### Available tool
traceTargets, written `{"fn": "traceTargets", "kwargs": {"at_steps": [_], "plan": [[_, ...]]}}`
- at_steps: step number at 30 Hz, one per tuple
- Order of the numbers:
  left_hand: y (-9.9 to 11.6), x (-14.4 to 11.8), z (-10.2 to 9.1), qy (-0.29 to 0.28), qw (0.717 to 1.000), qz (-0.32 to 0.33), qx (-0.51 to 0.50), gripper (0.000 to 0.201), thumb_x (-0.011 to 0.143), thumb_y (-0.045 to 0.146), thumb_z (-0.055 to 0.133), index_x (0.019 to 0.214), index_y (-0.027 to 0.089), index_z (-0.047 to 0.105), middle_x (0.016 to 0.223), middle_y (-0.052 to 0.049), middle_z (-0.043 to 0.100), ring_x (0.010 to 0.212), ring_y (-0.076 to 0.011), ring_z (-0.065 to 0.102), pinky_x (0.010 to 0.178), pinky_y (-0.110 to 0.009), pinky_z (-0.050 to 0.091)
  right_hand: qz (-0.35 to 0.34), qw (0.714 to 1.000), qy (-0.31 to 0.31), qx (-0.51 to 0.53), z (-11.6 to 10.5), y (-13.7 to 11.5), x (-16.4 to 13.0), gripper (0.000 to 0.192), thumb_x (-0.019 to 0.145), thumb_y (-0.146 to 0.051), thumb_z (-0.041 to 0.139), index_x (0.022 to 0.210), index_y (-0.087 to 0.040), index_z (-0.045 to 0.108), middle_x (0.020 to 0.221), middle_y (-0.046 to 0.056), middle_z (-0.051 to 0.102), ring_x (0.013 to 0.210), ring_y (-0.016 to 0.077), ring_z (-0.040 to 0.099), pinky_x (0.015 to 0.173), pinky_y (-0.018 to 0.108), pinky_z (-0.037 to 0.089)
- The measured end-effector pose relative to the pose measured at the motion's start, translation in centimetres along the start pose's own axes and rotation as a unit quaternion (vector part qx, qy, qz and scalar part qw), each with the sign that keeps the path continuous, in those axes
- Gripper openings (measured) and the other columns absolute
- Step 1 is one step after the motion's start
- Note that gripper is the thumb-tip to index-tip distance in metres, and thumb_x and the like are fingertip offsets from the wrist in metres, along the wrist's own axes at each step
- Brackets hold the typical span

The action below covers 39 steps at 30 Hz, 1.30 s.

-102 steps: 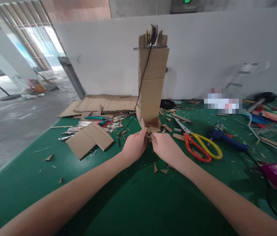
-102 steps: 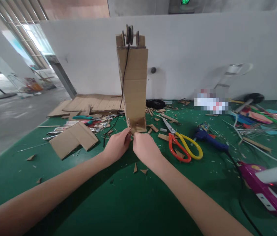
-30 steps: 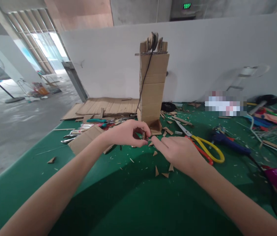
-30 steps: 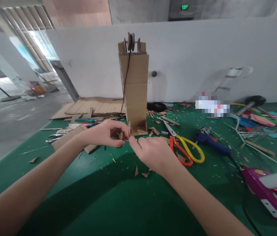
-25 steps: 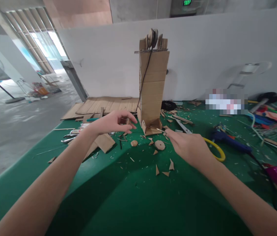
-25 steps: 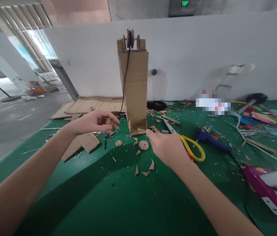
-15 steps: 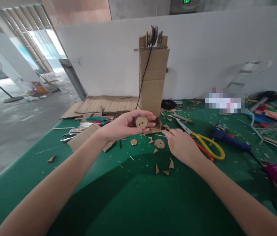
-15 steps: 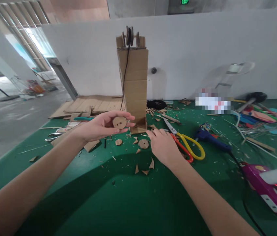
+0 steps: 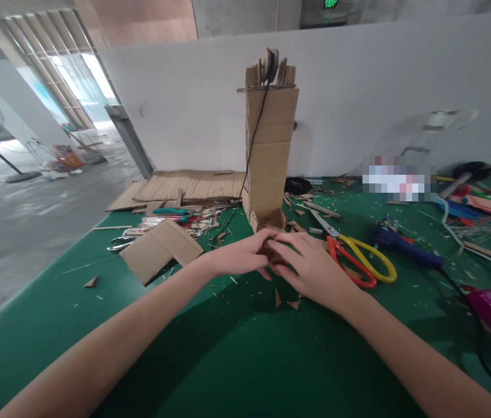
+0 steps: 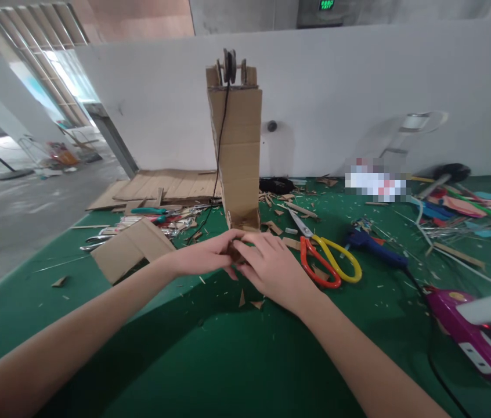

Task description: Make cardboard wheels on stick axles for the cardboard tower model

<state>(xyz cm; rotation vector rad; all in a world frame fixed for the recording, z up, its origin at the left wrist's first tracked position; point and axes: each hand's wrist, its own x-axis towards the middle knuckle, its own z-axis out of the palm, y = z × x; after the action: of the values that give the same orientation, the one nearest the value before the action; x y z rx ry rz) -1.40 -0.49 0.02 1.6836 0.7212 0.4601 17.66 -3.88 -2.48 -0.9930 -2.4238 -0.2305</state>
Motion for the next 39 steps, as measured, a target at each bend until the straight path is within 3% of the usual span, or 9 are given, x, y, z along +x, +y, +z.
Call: {"fn": "traceTargets", "kwargs": {"at_steps": [3,7,13,17,21,26,31,35,39], "plan": [[-0.1,0.0,0.3,0.007,1.0,-0.014,0.003,0.042,0.076,0.005,0.046,0.116,0.018,0.048,0.11,-0.011,0.059,0.092,-0.0188,0.065,0.074,-0.032,0.058,-0.003,0.999,-0.017,0.028,0.3,-0.1,0.0,0.035,0.089,-0.021,0.045,0.122,-0.014,0.05,0.118,0.014,0.055,0.106,0.0252,0.05,0.091,0.044,0.044],[0.4,0.0,-0.1,-0.011,0.999,-0.029,0.025,0.025,0.079,0.006,0.045,0.1,0.016,0.054,0.101,-0.01,0.064,0.094,-0.0179,0.065,0.079,-0.033,0.056,0.05,0.992,-0.01,0.112,0.5,-0.4,0.1,0.03,0.09,-0.015,0.039,0.117,-0.014,0.052,0.11,0.013,0.056,0.1,0.0216,0.054,0.085,0.039,0.048],[0.9,0.0,-0.8,0.034,0.992,-0.033,0.119,0.016,0.077,0.011,0.049,0.089,0.012,0.06,0.087,-0.008,0.069,0.081,-0.0158,0.066,0.072,-0.031,0.056,0.183,0.938,0.017,0.293,0.9,-0.8,0.4,0.018,0.083,-0.015,0.049,0.1,-0.018,0.055,0.089,0.004,0.06,0.077,0.0143,0.058,0.071,0.029,0.051],[0.7,0.1,-0.9,0.038,0.988,-0.049,0.138,0.015,0.075,0.015,0.054,0.088,0.011,0.062,0.082,-0.008,0.07,0.076,-0.0159,0.067,0.068,-0.029,0.056,0.189,0.93,0.025,0.315,1.3,-0.8,0.5,0.017,0.08,-0.013,0.051,0.096,-0.018,0.055,0.086,0.004,0.059,0.075,0.0148,0.058,0.069,0.03,0.05],[0.4,0.2,-1.0,0.034,0.994,-0.073,0.08,0.012,0.075,0.017,0.057,0.085,0.011,0.058,0.081,-0.008,0.069,0.078,-0.0167,0.068,0.071,-0.031,0.056,0.193,0.922,0.037,0.335,1.3,-0.7,0.5,0.017,0.08,-0.013,0.05,0.095,-0.019,0.055,0.084,0.004,0.058,0.074,0.0145,0.057,0.068,0.03,0.05],[0.1,0.1,-1.1,0.047,0.994,-0.075,0.07,0.01,0.075,0.019,0.056,0.082,0.013,0.05,0.074,-0.006,0.066,0.073,-0.0161,0.067,0.066,-0.03,0.055,0.21,0.896,0.006,0.391,1.1,-0.5,0.6,0.016,0.083,-0.015,0.047,0.098,-0.019,0.052,0.088,0.005,0.059,0.079,0.0145,0.059,0.071,0.029,0.052],[0.1,-0.2,-1.4,0.051,0.971,-0.059,0.225,0.015,0.077,0.025,0.051,0.09,0.017,0.049,0.075,-0.002,0.063,0.064,-0.0147,0.063,0.051,-0.024,0.047,0.203,0.936,-0.034,0.284,0.9,-0.3,0.5,0.015,0.085,-0.017,0.046,0.097,-0.018,0.054,0.089,0.005,0.062,0.079,0.0155,0.06,0.072,0.031,0.05],[-0.1,-0.3,-1.7,0.059,0.906,-0.028,0.418,0.015,0.08,0.029,0.046,0.085,0.019,0.056,0.076,-0.003,0.062,0.067,-0.0159,0.058,0.057,-0.027,0.042,0.173,0.98,-0.036,0.093,0.9,0.7,0.0,0.022,0.088,-0.022,0.043,0.103,-0.017,0.057,0.1,0.009,0.063,0.095,0.0233,0.057,0.079,0.038,0.048],[-0.7,-0.3,-1.5,0.074,0.864,-0.012,0.498,0.024,0.084,0.031,0.039,0.09,0.019,0.059,0.089,-0.007,0.062,0.074,-0.0177,0.057,0.059,-0.027,0.041,0.154,0.984,-0.08,-0.039,0.9,1.9,-0.4,0.028,0.088,-0.021,0.041,0.108,-0.012,0.059,0.104,0.012,0.062,0.098,0.0275,0.055,0.081,0.042,0.047]]}}
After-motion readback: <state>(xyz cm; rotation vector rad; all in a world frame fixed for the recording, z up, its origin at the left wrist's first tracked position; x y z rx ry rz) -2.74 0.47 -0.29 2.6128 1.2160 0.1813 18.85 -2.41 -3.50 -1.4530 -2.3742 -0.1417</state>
